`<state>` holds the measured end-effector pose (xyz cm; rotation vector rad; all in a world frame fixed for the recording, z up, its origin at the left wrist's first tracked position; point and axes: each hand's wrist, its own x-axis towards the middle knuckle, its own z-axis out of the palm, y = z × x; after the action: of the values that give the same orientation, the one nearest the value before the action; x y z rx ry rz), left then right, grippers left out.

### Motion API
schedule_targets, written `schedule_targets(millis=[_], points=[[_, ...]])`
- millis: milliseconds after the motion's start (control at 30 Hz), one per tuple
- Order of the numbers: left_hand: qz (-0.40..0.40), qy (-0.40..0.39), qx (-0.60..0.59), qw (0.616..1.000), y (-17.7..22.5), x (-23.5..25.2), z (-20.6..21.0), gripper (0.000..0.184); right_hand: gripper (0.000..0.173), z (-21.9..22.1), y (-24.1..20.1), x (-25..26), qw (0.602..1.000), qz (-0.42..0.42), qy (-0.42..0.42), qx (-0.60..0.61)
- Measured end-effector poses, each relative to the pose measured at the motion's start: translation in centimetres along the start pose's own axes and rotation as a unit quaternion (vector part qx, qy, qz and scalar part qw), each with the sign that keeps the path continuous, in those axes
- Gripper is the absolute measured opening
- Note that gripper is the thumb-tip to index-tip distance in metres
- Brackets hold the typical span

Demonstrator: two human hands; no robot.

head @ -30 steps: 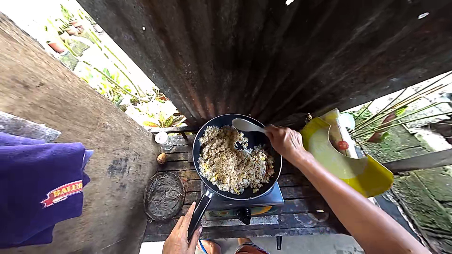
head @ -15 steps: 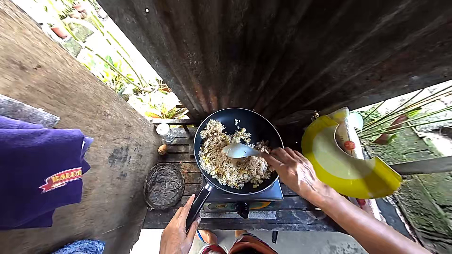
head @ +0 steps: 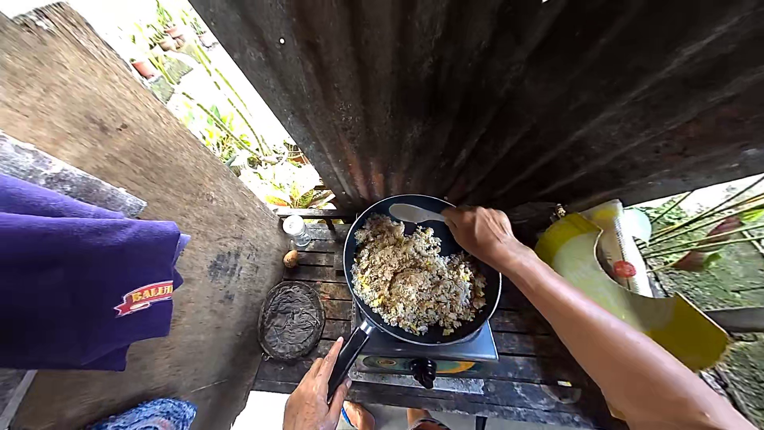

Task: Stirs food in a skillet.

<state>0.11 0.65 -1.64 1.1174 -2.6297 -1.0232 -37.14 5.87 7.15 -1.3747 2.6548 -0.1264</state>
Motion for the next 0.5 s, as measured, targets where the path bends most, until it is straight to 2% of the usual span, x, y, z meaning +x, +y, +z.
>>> schedule_targets(millis=[67, 133, 267, 367, 500], points=[[0.000, -0.004, 0.001, 1.000, 0.0, 0.0, 0.0, 0.058, 0.026, 0.0, -0.2, 2.6, 0.998, 0.037, -0.053, -0.015], [-0.003, -0.004, 0.003, 1.000, 0.0, 0.1, 0.0, 0.058, 0.025, 0.3, -0.3, 4.3, 0.997, 0.023, -0.068, -0.004], [0.009, 0.017, 0.004, 1.000, -0.3, 0.0, 0.3, 0.057, 0.022, 0.7, -1.2, 5.2, 0.989, -0.132, -0.072, 0.015], [0.007, 0.024, 0.004, 1.000, -0.2, -0.1, 0.5, 0.057, 0.030, 1.0, -2.8, 2.7, 0.964, -0.241, -0.109, -0.036], [0.008, 0.032, 0.012, 0.999, -0.4, -0.1, 0.7, 0.057, 0.032, 2.2, -0.5, -2.2, 0.930, -0.359, 0.038, -0.068]])
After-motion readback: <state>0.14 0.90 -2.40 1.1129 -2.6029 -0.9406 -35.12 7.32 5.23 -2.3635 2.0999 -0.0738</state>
